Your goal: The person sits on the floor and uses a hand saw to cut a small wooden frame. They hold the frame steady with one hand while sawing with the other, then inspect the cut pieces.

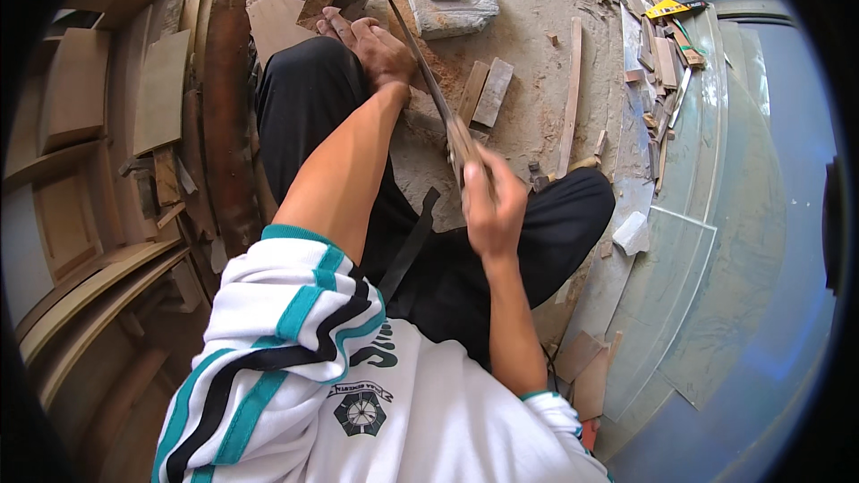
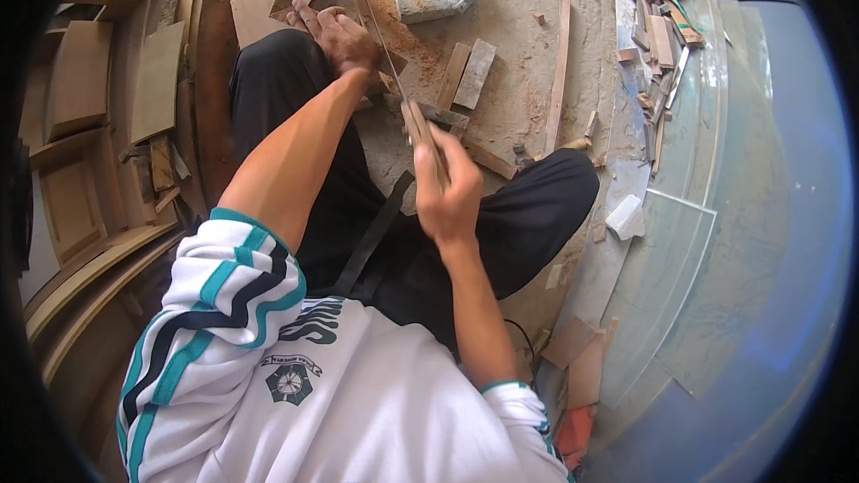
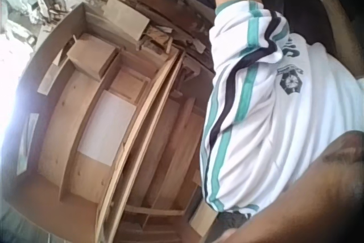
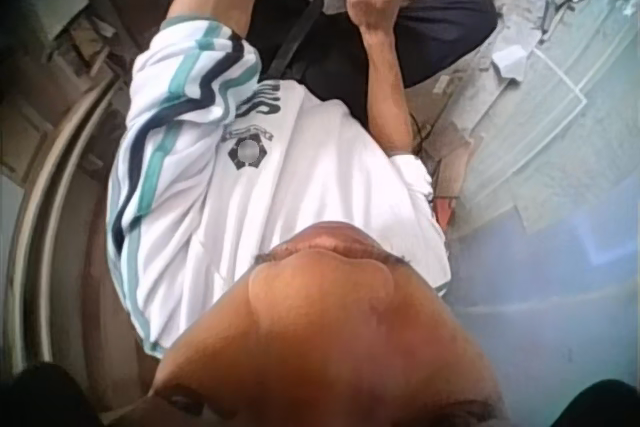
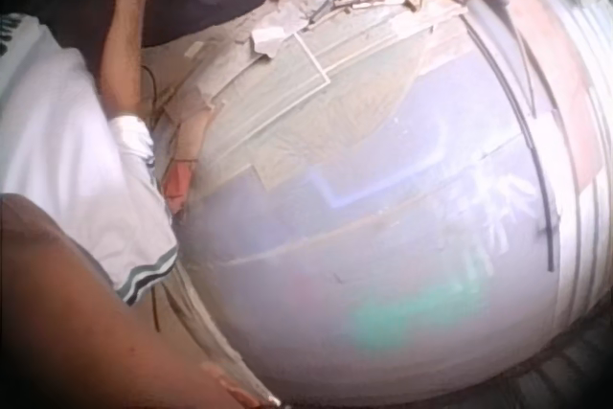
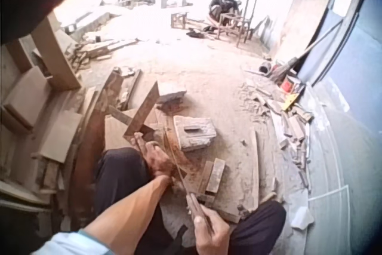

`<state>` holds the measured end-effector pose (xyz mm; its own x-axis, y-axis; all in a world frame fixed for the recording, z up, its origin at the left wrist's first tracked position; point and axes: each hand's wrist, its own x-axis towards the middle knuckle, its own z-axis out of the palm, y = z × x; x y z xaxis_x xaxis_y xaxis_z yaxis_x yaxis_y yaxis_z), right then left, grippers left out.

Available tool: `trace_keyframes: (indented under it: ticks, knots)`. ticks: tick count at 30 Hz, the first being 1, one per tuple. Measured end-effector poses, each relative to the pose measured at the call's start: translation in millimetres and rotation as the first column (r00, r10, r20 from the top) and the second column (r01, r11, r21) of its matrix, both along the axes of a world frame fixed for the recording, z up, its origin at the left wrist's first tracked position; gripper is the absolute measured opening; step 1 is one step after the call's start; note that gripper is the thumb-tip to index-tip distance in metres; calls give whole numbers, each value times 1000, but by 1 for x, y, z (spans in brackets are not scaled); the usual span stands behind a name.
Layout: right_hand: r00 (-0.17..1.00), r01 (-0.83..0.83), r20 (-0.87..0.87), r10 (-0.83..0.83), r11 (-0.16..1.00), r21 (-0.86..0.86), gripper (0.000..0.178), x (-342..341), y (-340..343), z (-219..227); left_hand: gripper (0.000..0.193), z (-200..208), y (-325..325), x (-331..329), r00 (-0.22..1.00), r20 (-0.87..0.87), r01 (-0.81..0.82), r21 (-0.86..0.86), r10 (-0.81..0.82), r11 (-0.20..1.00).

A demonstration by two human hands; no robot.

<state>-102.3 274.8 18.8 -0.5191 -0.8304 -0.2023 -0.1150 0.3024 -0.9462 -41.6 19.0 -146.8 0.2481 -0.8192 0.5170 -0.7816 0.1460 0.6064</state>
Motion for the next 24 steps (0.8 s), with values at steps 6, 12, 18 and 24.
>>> trace_keyframes:
  ticks: [6,12,18,24]
  knots:
    - [979,-185,-114,168,968,-168,55,15,-16,15,23,-21,-10,7,998,59,-5,-22,7,1000]
    - [928,-180,-356,111,969,-167,38,15,-22,12,24,-10,-16,9,1000,23,9,-14,-8,1000]
    - [953,-130,-277,119,991,-19,42,18,54,84,23,14,-1,-3,997,-57,50,15,-50,999]
    - [973,-114,-202,109,993,-11,40,-7,-77,12,23,14,-4,-6,992,-116,43,14,-41,999]
